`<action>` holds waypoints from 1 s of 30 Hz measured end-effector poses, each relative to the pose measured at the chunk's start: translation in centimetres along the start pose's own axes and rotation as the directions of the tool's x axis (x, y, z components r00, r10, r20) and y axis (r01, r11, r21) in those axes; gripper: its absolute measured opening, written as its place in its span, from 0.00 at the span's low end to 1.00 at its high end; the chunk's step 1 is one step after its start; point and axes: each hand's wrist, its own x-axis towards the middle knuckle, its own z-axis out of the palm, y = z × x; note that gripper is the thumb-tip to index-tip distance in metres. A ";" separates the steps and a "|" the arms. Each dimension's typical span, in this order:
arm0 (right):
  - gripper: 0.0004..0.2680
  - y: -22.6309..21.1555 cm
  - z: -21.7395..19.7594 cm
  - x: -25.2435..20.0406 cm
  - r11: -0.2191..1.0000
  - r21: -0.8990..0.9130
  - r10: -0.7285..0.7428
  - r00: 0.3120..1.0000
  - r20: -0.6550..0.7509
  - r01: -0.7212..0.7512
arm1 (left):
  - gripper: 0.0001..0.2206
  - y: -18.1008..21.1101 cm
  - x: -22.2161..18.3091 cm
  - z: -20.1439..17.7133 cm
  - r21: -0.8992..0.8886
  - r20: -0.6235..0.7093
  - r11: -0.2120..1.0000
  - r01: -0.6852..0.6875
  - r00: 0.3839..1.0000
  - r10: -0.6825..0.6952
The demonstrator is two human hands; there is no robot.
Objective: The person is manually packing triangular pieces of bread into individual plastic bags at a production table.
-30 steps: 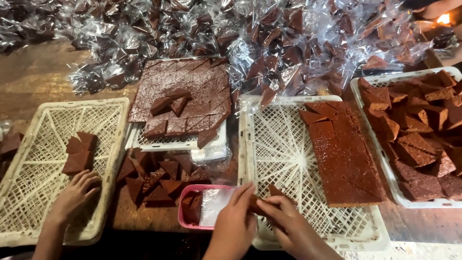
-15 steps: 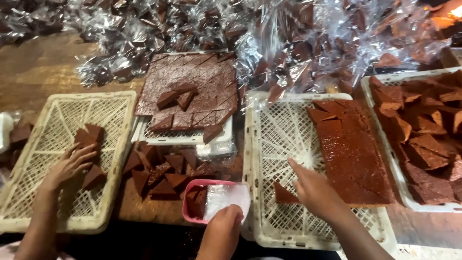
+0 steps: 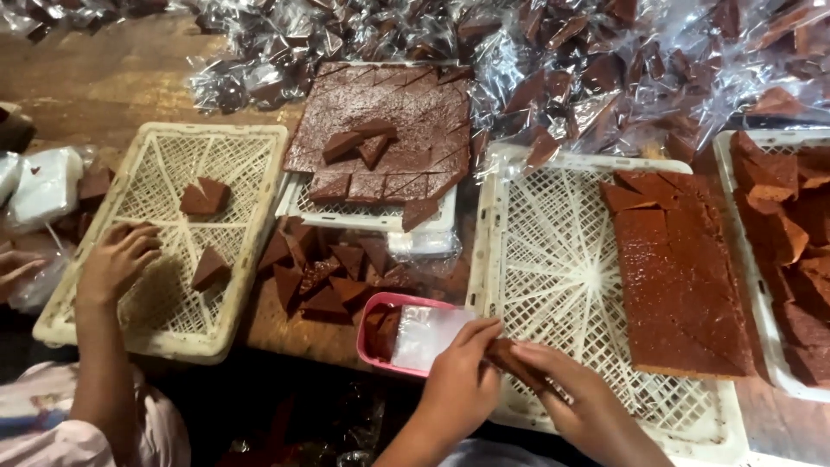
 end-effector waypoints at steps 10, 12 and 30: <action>0.20 1.2 0.0 -1.1 0.914 -0.404 -0.017 0.999 0.033 0.029 | 0.21 1.6 -1.2 2.0 0.066 -0.049 0.926 -0.372 0.926 0.375; 0.15 0.8 0.2 -0.8 0.888 -0.432 0.208 0.976 0.071 -0.158 | 0.17 1.1 -1.7 3.7 0.104 -0.120 0.837 -0.537 0.829 0.546; 0.25 3.3 -13.9 -0.5 0.591 -0.247 0.555 0.609 -0.566 -0.768 | 0.14 -10.9 1.6 -0.2 0.405 0.046 0.901 0.152 0.981 -0.186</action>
